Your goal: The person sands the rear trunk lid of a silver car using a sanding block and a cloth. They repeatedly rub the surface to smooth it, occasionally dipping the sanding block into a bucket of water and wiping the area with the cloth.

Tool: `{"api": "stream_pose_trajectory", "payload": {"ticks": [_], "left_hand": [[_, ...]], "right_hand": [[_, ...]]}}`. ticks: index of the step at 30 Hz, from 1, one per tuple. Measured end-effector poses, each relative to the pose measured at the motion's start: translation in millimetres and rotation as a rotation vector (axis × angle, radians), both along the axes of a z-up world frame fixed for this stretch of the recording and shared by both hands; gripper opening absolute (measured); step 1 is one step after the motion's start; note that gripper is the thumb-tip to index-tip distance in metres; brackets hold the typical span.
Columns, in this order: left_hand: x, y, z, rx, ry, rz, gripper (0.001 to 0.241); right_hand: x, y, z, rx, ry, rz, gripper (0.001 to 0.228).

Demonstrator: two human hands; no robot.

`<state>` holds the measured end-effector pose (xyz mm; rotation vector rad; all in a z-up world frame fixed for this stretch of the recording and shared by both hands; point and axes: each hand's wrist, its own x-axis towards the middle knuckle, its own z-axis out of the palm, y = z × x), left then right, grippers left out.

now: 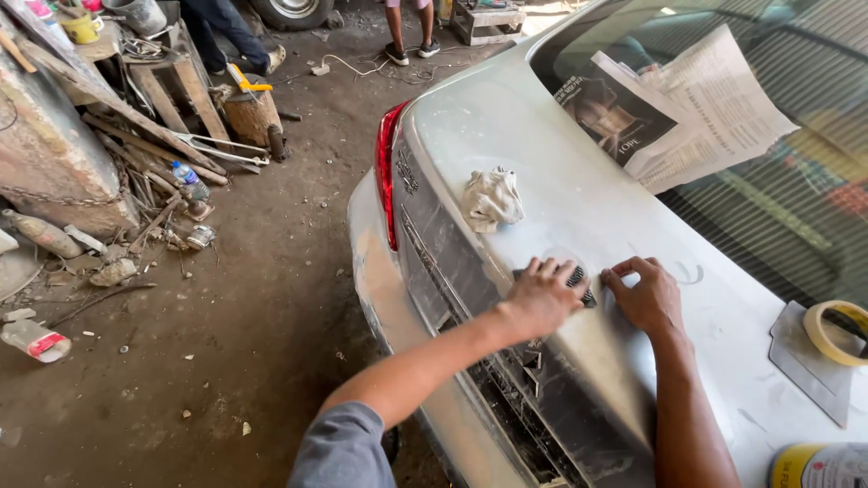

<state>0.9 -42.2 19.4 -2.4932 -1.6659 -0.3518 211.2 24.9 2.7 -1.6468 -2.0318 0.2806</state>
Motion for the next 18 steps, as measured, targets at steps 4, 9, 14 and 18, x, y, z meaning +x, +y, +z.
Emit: {"api": "stream_pose_trajectory", "payload": {"ticks": [4,9,14,18], "left_hand": [[-0.6,15.5,16.6,-0.151,0.046,0.026,0.056],[24.9,9.0,-9.4,-0.027,0.180,0.174,0.061],[-2.2,51.1,-21.2,-0.012,0.046,0.136,0.052],[17.4,9.4,-5.8,-0.117,-0.032,0.121,0.056]], "right_hand": [[-0.6,-10.6,6.8,0.037,-0.010,0.014,0.025],[-1.0,-2.0,4.8,-0.007,0.040,0.018,0.025],[3.8,-4.9,3.8,0.012,0.015,0.029,0.024],[-1.3,-7.9,7.8,-0.030,0.042,-0.012,0.026]]}}
